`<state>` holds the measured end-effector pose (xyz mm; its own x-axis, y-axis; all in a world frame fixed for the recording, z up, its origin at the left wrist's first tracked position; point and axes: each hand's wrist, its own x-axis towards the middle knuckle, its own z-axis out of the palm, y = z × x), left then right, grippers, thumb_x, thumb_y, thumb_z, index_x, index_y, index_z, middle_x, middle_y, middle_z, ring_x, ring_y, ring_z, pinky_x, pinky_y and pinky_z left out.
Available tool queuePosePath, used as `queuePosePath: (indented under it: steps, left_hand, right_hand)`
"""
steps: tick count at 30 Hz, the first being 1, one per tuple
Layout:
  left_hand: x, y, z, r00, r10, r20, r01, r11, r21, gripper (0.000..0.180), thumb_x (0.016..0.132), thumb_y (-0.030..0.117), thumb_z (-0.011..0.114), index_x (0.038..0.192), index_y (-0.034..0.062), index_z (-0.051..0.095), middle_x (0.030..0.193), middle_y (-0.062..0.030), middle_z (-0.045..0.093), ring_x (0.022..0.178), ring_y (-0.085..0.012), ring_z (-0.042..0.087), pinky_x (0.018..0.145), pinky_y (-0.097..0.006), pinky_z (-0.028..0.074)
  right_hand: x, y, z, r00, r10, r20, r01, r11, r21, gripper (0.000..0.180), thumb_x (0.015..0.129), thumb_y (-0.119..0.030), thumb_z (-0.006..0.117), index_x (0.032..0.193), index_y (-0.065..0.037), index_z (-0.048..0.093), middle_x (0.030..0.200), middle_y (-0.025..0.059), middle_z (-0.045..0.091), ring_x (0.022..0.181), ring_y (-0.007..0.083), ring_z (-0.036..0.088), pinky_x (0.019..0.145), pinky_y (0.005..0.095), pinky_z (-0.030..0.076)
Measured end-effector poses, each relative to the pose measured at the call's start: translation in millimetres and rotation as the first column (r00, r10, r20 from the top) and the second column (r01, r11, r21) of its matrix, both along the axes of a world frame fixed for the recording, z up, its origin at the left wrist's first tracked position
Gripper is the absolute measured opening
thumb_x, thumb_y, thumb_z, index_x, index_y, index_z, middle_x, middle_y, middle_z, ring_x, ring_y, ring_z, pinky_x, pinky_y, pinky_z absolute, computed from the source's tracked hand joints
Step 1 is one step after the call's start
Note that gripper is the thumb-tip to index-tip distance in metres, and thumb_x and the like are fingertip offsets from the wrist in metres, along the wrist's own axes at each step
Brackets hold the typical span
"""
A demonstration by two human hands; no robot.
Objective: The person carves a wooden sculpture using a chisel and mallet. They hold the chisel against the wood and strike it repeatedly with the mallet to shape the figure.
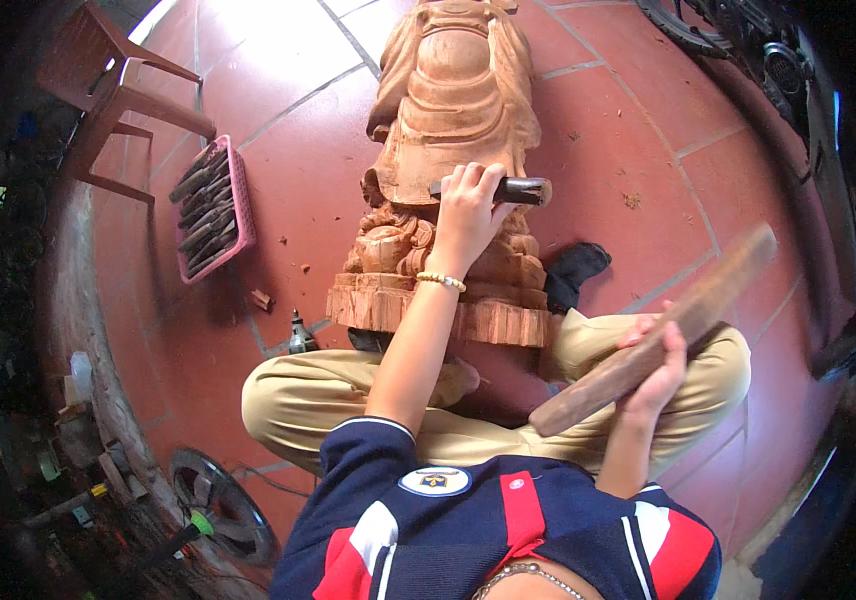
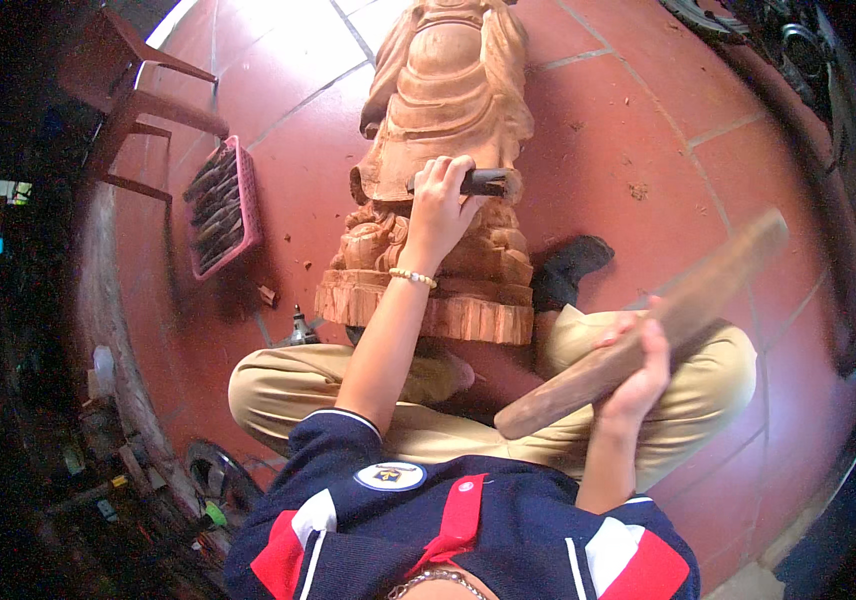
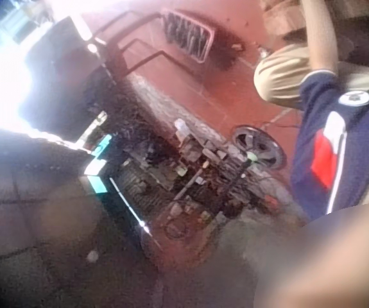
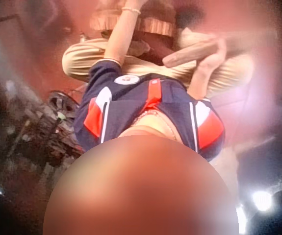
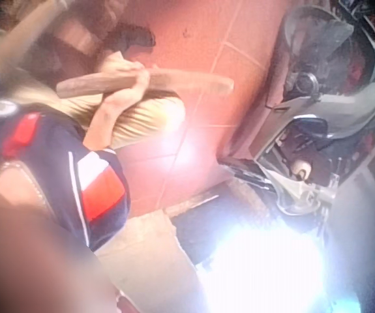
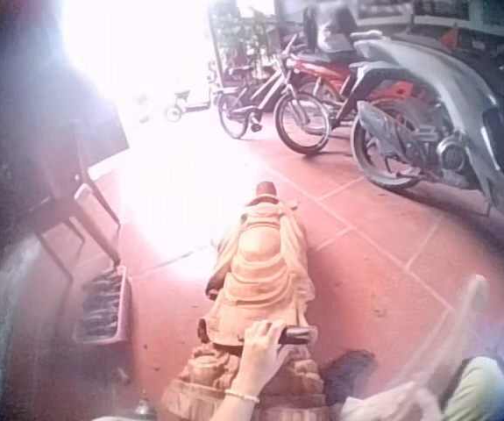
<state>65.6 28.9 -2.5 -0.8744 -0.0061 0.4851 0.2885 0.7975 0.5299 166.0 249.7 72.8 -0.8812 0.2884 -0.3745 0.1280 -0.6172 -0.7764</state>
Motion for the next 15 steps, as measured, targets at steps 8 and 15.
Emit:
queuePosePath:
  steps: [8,15]
  left_hand:
    - [-5.6,0.8,-1.9,0.999,0.011,-0.041,-0.012,1.000,-0.029,0.040,0.061,0.008,0.066,0.096,0.0084,0.046,0.086,-0.0099,0.048,0.083,-0.0287,0.046,0.074,-0.038,0.036]
    - [-2.4,-0.9,-1.4,1.000,-0.027,0.004,0.028,0.999,-0.045,0.043,0.059,0.008,0.067,0.097,0.0081,0.046,0.088,-0.0100,0.049,0.085,-0.0284,0.046,0.076,-0.038,0.036]
  right_hand:
    - [6.5,-27.9,-15.8,0.709,0.639,0.297,-0.700,0.687,0.194,0.031,0.074,-0.012,0.057,0.098,0.000,0.043,0.065,0.0049,0.051,0.049,0.0137,0.052,0.047,0.0255,0.044]
    - [7.3,-17.1,-6.5,0.957,0.290,-0.003,-0.269,0.893,0.360,0.026,0.075,-0.010,0.057,0.097,-0.001,0.045,0.072,0.0055,0.051,0.057,0.0128,0.051,0.053,0.0243,0.044]
